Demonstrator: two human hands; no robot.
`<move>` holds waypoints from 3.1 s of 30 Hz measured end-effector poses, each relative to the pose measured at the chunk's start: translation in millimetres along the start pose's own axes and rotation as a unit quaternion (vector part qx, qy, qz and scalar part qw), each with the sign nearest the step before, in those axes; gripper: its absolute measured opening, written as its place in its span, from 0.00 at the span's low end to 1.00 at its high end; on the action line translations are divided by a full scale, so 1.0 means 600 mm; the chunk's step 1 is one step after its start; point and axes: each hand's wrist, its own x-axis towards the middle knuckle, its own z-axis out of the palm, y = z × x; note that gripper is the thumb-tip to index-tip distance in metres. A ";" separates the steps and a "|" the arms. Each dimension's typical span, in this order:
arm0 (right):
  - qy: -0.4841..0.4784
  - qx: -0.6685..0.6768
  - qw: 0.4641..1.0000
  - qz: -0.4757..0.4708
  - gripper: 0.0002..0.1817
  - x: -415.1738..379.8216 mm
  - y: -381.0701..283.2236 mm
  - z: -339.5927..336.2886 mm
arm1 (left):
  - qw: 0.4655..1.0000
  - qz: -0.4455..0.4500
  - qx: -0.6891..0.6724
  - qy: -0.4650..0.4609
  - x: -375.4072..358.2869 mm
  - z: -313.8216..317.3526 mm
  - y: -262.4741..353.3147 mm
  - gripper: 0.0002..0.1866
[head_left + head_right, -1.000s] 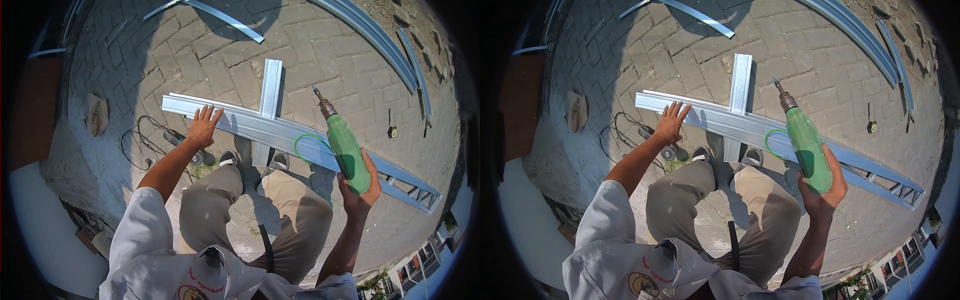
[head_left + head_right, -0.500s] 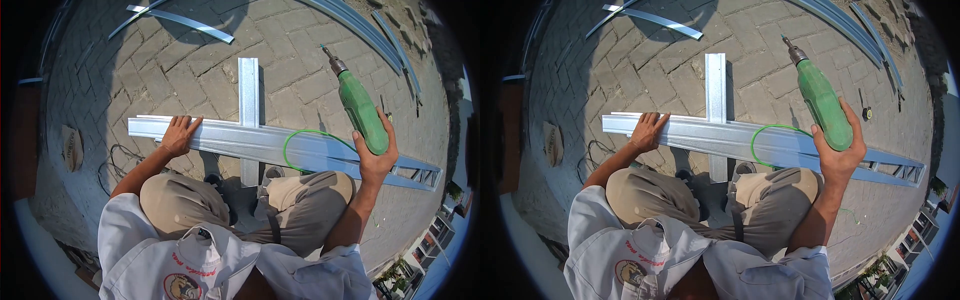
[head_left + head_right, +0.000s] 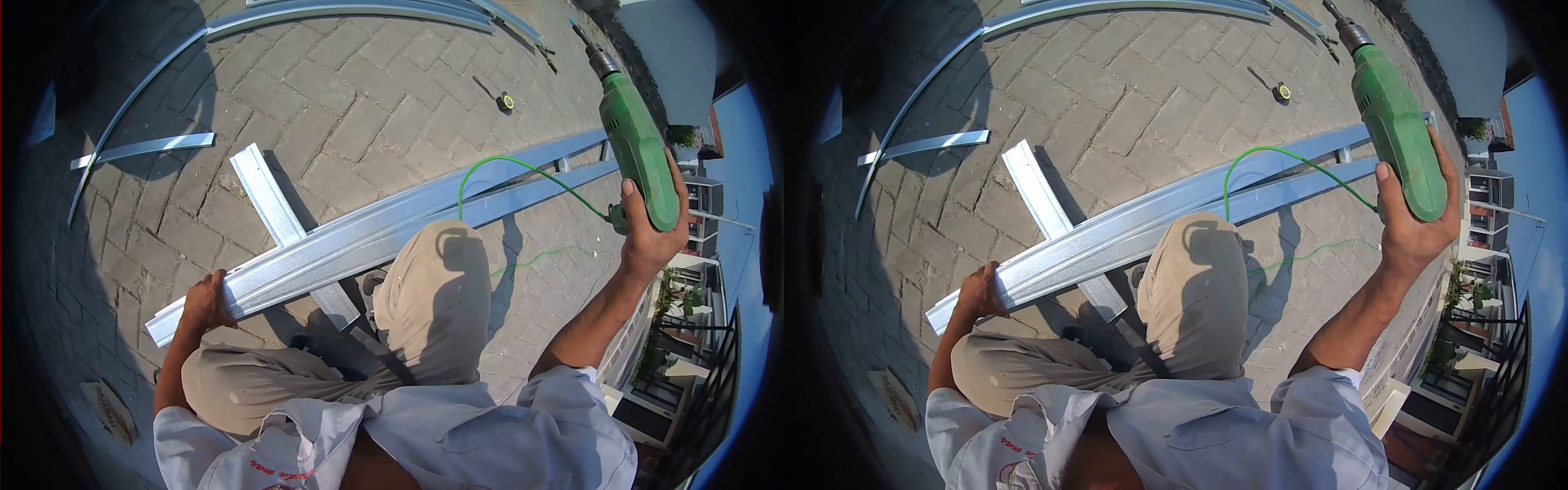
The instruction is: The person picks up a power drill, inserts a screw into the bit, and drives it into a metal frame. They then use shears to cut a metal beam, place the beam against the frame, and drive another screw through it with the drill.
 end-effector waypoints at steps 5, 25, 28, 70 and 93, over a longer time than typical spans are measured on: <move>0.038 -0.123 0.990 -0.049 0.33 -0.016 0.005 -0.110 | 0.999 0.021 0.004 -0.042 0.013 -0.010 -0.014 0.61; -0.120 -0.007 0.991 -0.065 0.37 -0.048 -0.041 0.013 | 0.998 0.000 -0.005 -0.059 0.010 -0.008 -0.024 0.54; -0.153 -0.004 0.984 -0.089 0.39 -0.053 -0.052 0.053 | 0.998 -0.005 0.006 -0.069 0.010 -0.016 -0.017 0.53; -0.427 0.050 0.759 -0.489 0.37 -0.061 -0.294 0.337 | 0.934 -0.160 -0.010 0.319 -0.094 0.155 0.095 0.47; -0.630 0.129 0.601 -0.475 0.39 -0.256 -0.476 0.480 | 0.227 -0.355 -0.838 0.346 -0.084 0.214 0.052 0.45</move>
